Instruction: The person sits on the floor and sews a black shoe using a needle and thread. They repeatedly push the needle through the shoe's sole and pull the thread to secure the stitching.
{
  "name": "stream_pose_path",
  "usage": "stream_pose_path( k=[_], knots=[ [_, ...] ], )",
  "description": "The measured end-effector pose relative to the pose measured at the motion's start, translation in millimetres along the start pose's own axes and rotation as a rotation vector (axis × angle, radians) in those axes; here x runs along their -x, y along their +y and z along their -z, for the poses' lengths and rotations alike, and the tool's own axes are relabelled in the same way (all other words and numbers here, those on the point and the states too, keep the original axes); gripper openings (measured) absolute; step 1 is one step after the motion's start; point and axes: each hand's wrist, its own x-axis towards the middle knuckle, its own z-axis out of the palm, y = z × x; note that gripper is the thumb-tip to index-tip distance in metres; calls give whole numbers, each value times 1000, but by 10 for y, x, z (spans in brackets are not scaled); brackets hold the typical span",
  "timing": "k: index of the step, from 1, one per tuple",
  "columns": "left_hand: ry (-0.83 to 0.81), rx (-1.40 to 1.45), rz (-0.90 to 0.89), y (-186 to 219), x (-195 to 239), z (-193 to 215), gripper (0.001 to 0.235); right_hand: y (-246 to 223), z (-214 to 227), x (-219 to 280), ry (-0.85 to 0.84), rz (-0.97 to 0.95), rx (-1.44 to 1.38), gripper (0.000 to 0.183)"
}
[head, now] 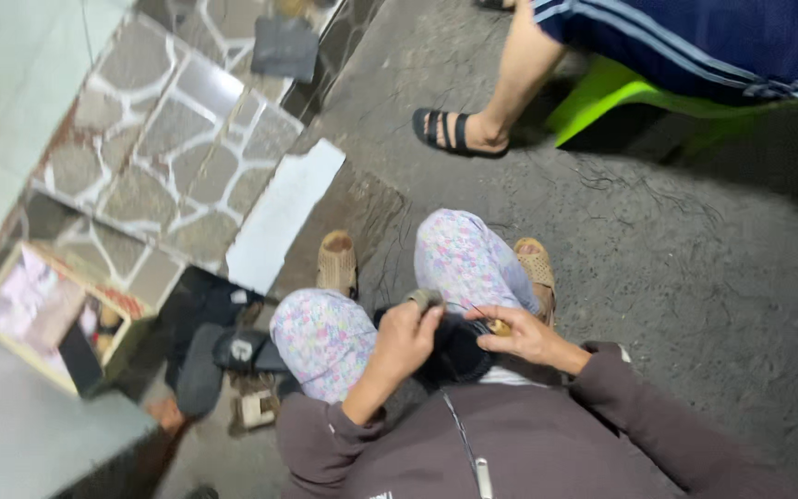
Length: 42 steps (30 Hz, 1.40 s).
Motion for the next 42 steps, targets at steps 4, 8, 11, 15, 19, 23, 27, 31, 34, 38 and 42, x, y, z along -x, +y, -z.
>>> stream_pose_path(
  k=[4, 8, 11, 15, 19, 23, 27, 31, 34, 38, 42],
  knots=[
    [-360, -253, -210, -41, 98, -114, 15, -110, 70, 449, 42, -118, 85, 45],
    [-617, -393, -226, -159, 179, -414, 9, -103, 121, 890, 54, -192, 29, 45],
    [-762, -545, -215, -242, 192, -620, 15, 7, 135, 1086, 107, -98, 114, 45],
    [-748, -600, -257, -327, 296, -862, 31, -21, 168, 1148, 120, -1, 262, 41],
    [-655, -658, -220, -505, 483, -968, 31, -240, 40, 1228, 53, 114, 402, 38],
    [-553, -610, -200, -582, 587, -983, 17, -284, -9, 1291, 39, 194, 566, 37],
    [-491, -625, -255, -628, 628, -919, 17, -310, -111, 1255, -1, 162, 520, 34],
    [-568, -495, -375, -865, 519, -778, 35, -381, -184, 1277, 74, 167, 554, 35],
    [-570, -487, -415, -757, 539, -512, 57, -309, -189, 1334, 130, 148, 569, 35],
    [-424, -720, -209, -698, 705, -61, 36, -230, -118, 1178, 164, 99, 589, 41],
    [-552, -806, -92, -695, 887, 158, 24, -382, -44, 1016, 136, 111, 582, 38]
  ],
)
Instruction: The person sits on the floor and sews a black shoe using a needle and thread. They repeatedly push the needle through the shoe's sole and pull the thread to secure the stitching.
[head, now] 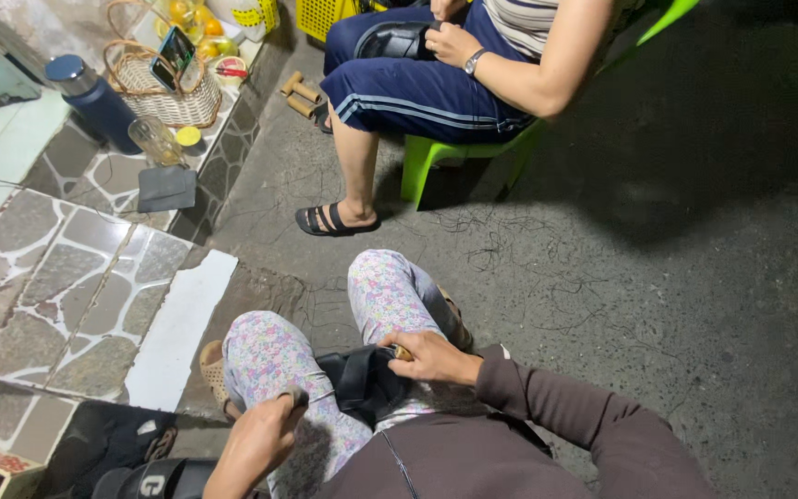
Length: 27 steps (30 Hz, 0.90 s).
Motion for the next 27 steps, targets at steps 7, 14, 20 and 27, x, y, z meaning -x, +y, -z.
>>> stream_pose_path(
  k=[7, 14, 20, 27],
  knots=[
    [-174, 101, -136, 185, 165, -191, 21, -142, 96, 14, -80, -32, 13, 36],
    [-362, 10, -217, 305, 415, 63, 36, -244, 351, -36, -211, -156, -33, 56],
    [159, 83, -308, 669, 458, 501, 20, -352, 575, 141, -422, -191, -198, 7],
    [318, 705, -762, 1254, -252, 110, 28, -611, 522, 59, -92, 70, -448, 9]
  ],
)
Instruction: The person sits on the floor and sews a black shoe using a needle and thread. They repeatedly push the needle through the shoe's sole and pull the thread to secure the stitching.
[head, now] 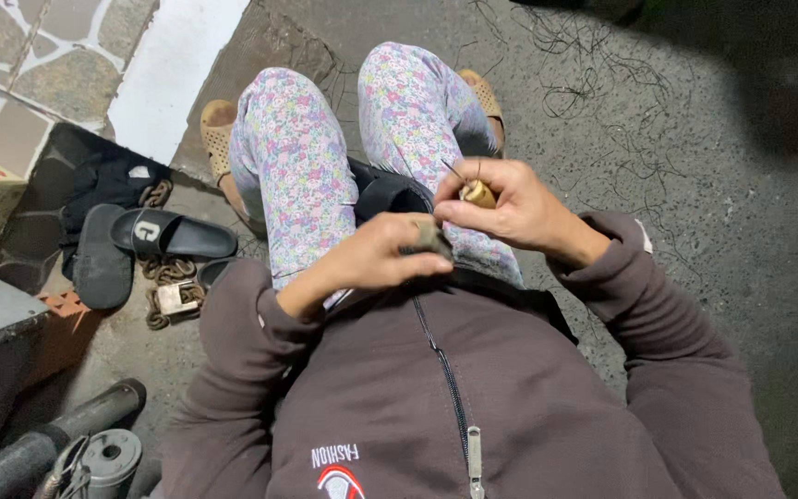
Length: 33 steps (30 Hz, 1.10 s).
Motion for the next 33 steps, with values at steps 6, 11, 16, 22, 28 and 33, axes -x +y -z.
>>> stream_pose_path(
  k=[6, 11, 16, 22, 28, 33],
  knots=[
    [139, 714, 434, -260, 245, 569, 24, 73, 38, 252, -119, 335, 193, 28],
    [96, 693, 452, -562, 261, 426, 16, 350, -196, 335, 38, 546, 248, 33],
    [281, 758, 390, -267, 468, 803, 19, 67, -42, 303, -20, 462, 225, 34],
    [420, 889, 366, -108, 647, 869, 18, 30, -7, 311, -222, 326, 123, 38],
    [756, 899, 385, 65, 653, 1124, 21, 407, -92, 327, -321, 289, -208, 43],
    [752, 578, 615, 312, 791, 1485, 13, 180, 48, 431, -184, 212, 460, 40]
  ],
)
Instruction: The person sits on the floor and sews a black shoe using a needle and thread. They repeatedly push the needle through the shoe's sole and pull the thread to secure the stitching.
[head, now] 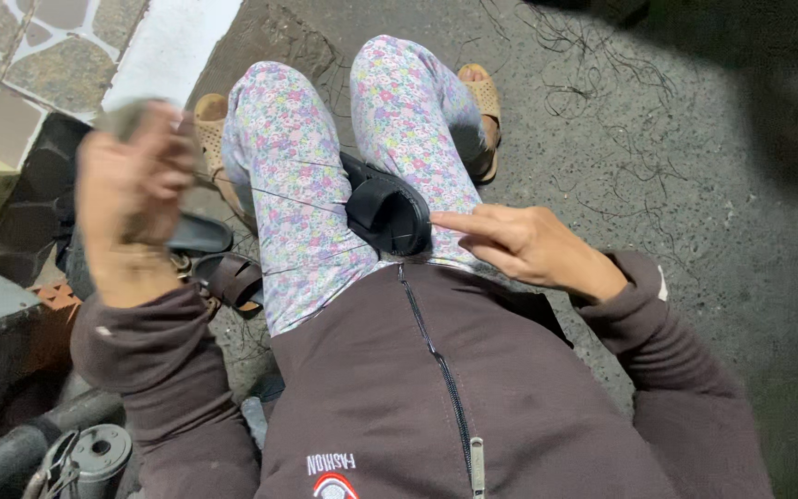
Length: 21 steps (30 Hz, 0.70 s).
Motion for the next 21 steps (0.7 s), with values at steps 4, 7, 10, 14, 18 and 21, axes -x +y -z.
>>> stream_pose_path(
  k=[4, 7, 10, 14, 18, 21],
  knots=[
    [513, 176, -108, -187, -77, 692, 17, 210, -288, 229, -15, -75, 443, 48],
    [736, -980, -409, -370, -83, 947, 33, 251, -333, 221, -18, -96, 546, 50],
    [573, -1460, -794, -360, 0, 390, 37, 262, -340, 198, -17, -73, 547, 51],
    [-76, -913, -749, -510, -89, -583, 20, 188, -324, 122, 12, -149, 479, 42],
    [-353, -822, -787, -621, -138, -1061, 23, 239, -325, 128, 23, -124, 524, 43],
    [-480, -762, -772, -851, -261, -1164, 26, 211, -316, 113, 17, -107, 539, 43]
  ],
)
